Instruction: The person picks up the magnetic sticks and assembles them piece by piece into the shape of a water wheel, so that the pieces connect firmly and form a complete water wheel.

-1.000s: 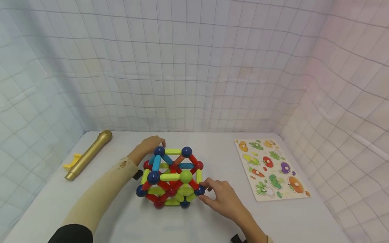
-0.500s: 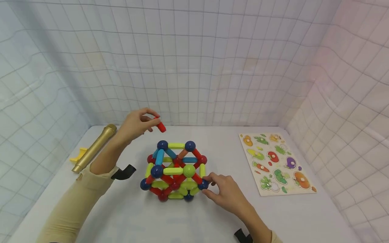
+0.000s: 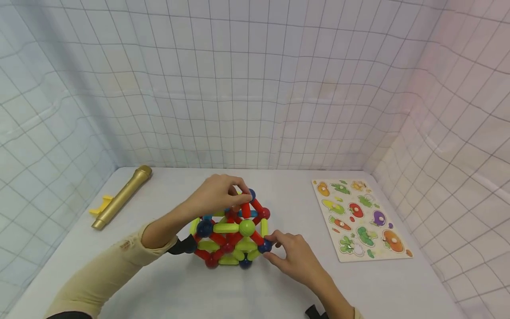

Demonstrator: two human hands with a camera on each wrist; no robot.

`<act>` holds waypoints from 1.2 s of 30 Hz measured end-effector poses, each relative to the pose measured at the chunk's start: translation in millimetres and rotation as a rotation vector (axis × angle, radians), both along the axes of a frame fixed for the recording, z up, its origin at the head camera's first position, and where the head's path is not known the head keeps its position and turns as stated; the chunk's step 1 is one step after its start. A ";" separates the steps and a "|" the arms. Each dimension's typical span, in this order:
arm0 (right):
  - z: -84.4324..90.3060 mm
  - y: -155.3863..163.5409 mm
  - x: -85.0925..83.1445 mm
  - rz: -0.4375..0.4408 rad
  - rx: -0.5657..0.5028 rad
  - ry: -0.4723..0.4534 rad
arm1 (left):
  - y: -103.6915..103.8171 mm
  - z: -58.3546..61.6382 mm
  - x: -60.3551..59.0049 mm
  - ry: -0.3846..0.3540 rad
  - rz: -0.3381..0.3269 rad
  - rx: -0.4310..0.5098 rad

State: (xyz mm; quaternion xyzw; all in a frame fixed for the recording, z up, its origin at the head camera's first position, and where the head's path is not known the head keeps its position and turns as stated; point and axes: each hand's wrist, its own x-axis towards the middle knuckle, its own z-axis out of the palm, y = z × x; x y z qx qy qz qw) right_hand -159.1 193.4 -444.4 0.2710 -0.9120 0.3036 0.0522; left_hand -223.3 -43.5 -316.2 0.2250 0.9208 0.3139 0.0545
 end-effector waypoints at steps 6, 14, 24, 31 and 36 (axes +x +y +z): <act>-0.2 -0.3 0.2 0.004 0.005 0.002 | 5.6 -0.9 -0.3 -0.008 -0.008 -0.049; -0.7 -1.6 1.0 -0.003 0.005 -0.014 | 7.1 -3.6 -10.9 -0.115 -0.033 -0.048; 0.2 -2.8 1.2 -0.007 -0.007 0.005 | 12.6 -11.4 -25.6 -0.247 -0.016 -0.102; 2.2 -4.2 -0.3 -0.010 0.020 0.002 | -10.5 -9.2 -18.3 -0.156 0.011 -0.049; 10.1 -4.5 -2.0 -0.158 -0.123 -0.004 | -54.7 -33.0 2.0 0.122 0.238 0.265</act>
